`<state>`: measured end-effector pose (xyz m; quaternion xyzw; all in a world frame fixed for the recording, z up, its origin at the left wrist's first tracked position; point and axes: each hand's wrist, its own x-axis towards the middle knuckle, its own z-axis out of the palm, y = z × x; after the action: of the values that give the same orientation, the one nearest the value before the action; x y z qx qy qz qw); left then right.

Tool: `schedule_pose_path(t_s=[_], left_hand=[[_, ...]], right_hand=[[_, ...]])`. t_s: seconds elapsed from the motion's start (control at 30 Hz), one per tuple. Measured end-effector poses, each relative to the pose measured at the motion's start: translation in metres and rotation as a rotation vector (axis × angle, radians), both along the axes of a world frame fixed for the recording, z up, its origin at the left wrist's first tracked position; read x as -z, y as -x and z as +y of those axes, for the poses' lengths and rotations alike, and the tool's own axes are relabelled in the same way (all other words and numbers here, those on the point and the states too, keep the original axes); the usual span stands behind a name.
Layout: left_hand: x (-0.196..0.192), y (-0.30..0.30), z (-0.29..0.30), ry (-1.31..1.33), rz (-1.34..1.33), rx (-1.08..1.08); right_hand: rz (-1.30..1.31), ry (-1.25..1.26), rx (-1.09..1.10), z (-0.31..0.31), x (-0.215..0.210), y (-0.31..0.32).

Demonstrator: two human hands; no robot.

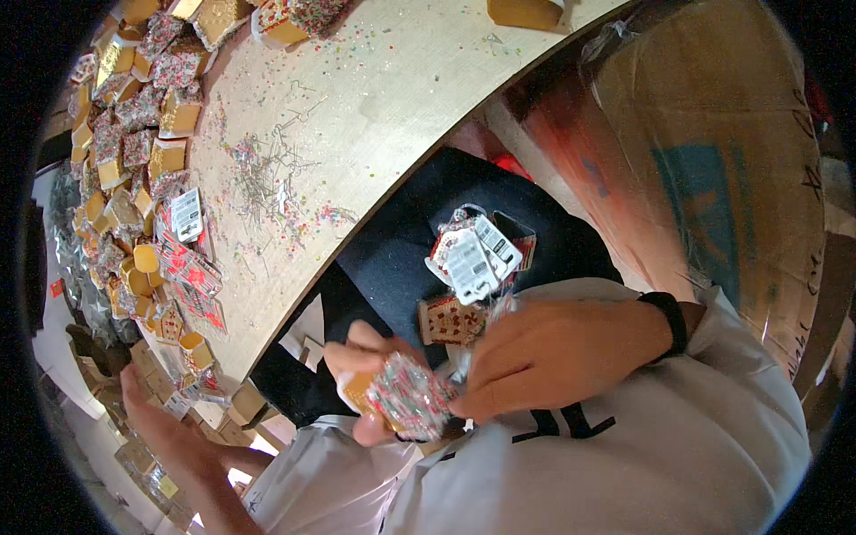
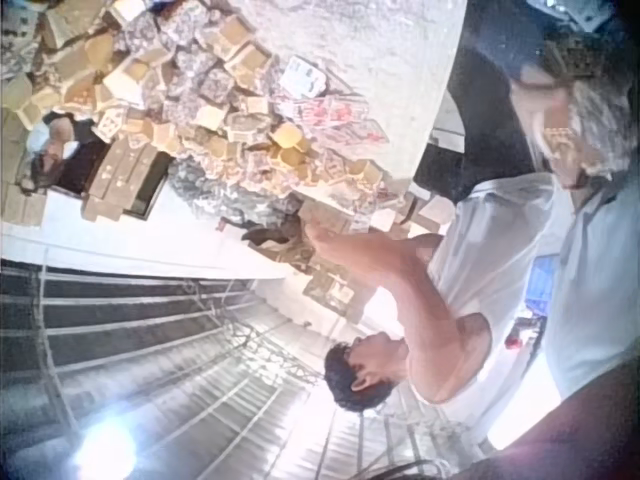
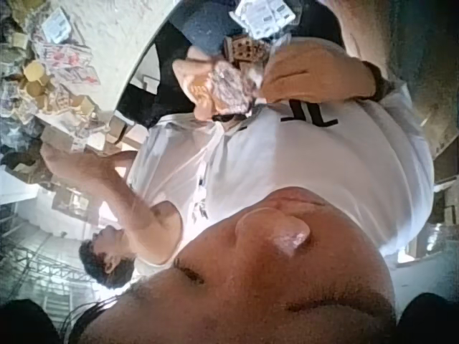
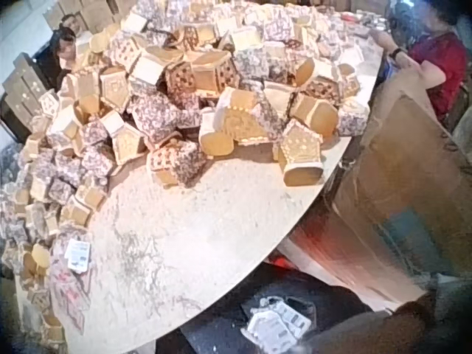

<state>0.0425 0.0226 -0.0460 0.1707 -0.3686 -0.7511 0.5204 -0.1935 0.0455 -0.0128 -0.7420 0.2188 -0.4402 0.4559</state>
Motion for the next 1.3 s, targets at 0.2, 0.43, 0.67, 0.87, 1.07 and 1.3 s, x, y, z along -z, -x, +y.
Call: schedule_pose_path(t_s=[0.2, 0.43, 0.67, 0.87, 1.07, 1.3], left_hand=[[-0.010, 0.002, 0.001, 0.119, -0.088, 0.074], [-0.014, -0.006, -0.002, 0.298, -0.203, 0.114], [-0.046, -0.010, -0.015, 0.621, -0.810, 0.690], [-0.066, -0.024, -0.018, 0.648, -1.045, 0.879], [-0.070, -0.026, -0.023, 0.518, -1.271, 0.666], [-0.058, 0.038, -0.024, 0.607, -1.258, -0.088]], right_hand=[[-0.169, -0.368, -0.238, 0.000, 0.002, 0.000], [0.152, -0.376, -0.067, -0.003, 0.002, -0.001], [0.440, -0.199, 0.381, -0.031, 0.031, 0.011], [0.584, -0.015, 0.422, -0.045, 0.042, 0.014], [0.264, -0.561, 0.338, -0.059, 0.020, 0.008], [-0.189, -0.874, 0.403, -0.048, 0.020, 0.000]])
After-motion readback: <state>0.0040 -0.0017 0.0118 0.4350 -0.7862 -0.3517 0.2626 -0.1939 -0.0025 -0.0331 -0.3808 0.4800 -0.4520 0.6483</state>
